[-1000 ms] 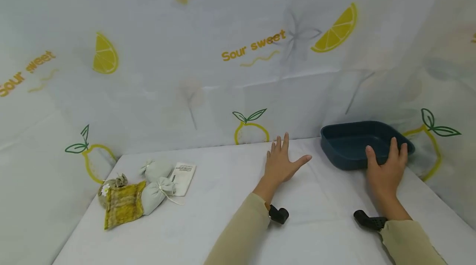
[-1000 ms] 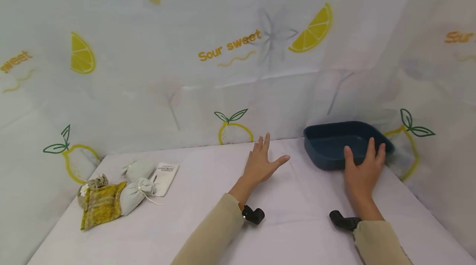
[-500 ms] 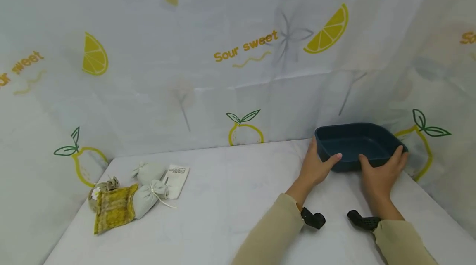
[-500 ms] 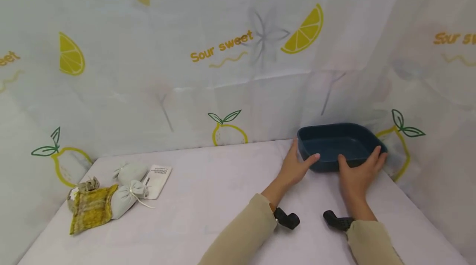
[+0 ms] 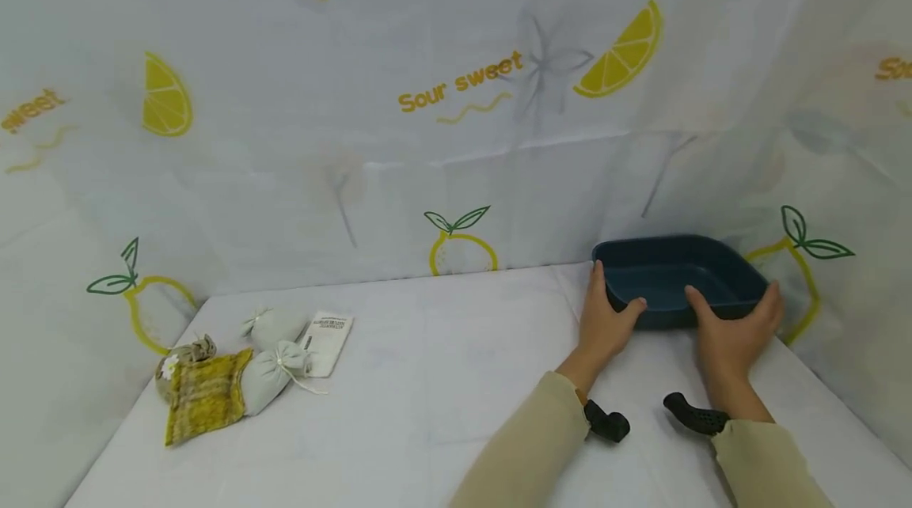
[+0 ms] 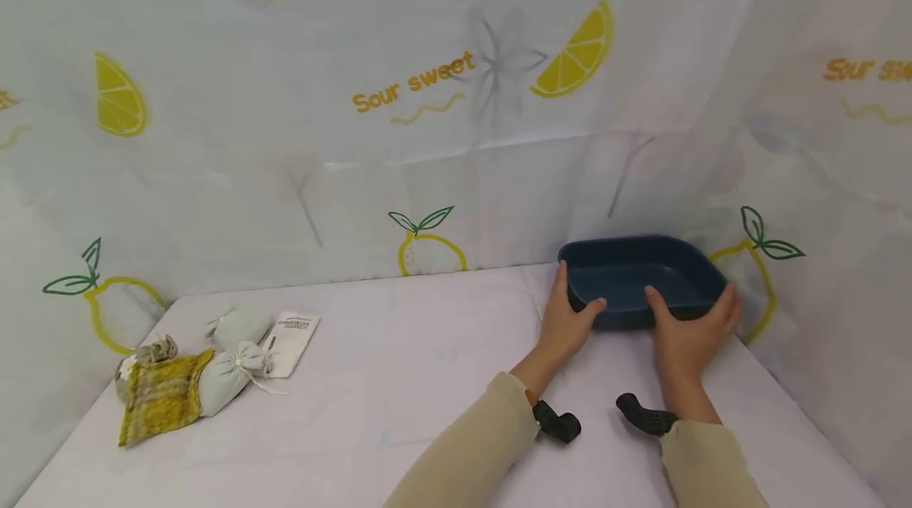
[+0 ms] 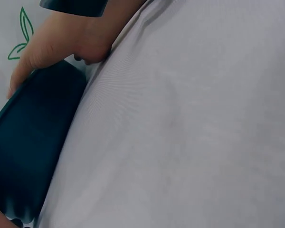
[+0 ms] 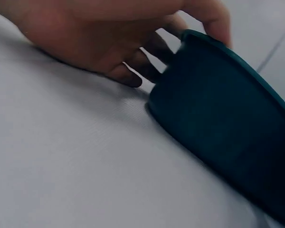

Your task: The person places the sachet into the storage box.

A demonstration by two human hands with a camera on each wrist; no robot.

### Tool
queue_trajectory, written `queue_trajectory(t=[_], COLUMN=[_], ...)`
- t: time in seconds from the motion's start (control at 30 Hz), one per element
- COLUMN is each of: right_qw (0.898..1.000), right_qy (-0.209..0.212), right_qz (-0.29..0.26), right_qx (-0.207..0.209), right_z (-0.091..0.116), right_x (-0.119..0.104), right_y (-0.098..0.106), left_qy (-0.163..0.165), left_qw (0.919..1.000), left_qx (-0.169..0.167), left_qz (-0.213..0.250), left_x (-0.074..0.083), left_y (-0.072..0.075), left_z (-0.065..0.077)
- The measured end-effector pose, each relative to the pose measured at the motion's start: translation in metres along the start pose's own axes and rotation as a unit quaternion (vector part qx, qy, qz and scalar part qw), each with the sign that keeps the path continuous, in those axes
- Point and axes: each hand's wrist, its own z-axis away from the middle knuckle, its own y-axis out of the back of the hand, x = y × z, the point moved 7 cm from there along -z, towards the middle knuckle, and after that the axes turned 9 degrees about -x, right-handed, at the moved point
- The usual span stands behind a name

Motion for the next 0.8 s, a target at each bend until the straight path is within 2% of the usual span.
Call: queue_trajectory(t=[0.17, 0.33, 0.53, 0.63, 0.7, 0.8], right_qw=[0.999, 0.999, 0.997, 0.994, 0.991, 0.983], right_qy=[-0.036, -0.041, -0.052, -0.041, -0.031, -0.018], right_qz=[-0.009, -0.003, 0.05, 0.077, 0.078, 0.099], right_qx=[-0.028, -0.017, -0.024, -0.062, -0.103, -0.157], right_z=[-0.004, -0.008, -0.011, -0.012, -0.011, -0.007], right_x=[0.007, 0.007, 0.003, 0.0, -0.002, -0.002], right_y=[-0.002, 0.003, 0.002, -0.005, -0.011, -0.02], left_qy=[0.007, 0.01, 0.02, 0.025, 0.027, 0.031], left_qw=[0.9995, 0.9982, 0.9972, 0.9972, 0.9974, 0.9972], left_qx=[-0.003, 0.006, 0.018, 0.015, 0.008, 0.003], left_qz=[0.029, 0.059, 0.07, 0.069, 0.066, 0.067], left_x=[-0.001, -0.001, -0.007, -0.009, -0.011, -0.016], left_y=[0.006, 0.015, 0.037, 0.047, 0.053, 0.063], left_z=[0.005, 0.005, 0.005, 0.007, 0.009, 0.013])
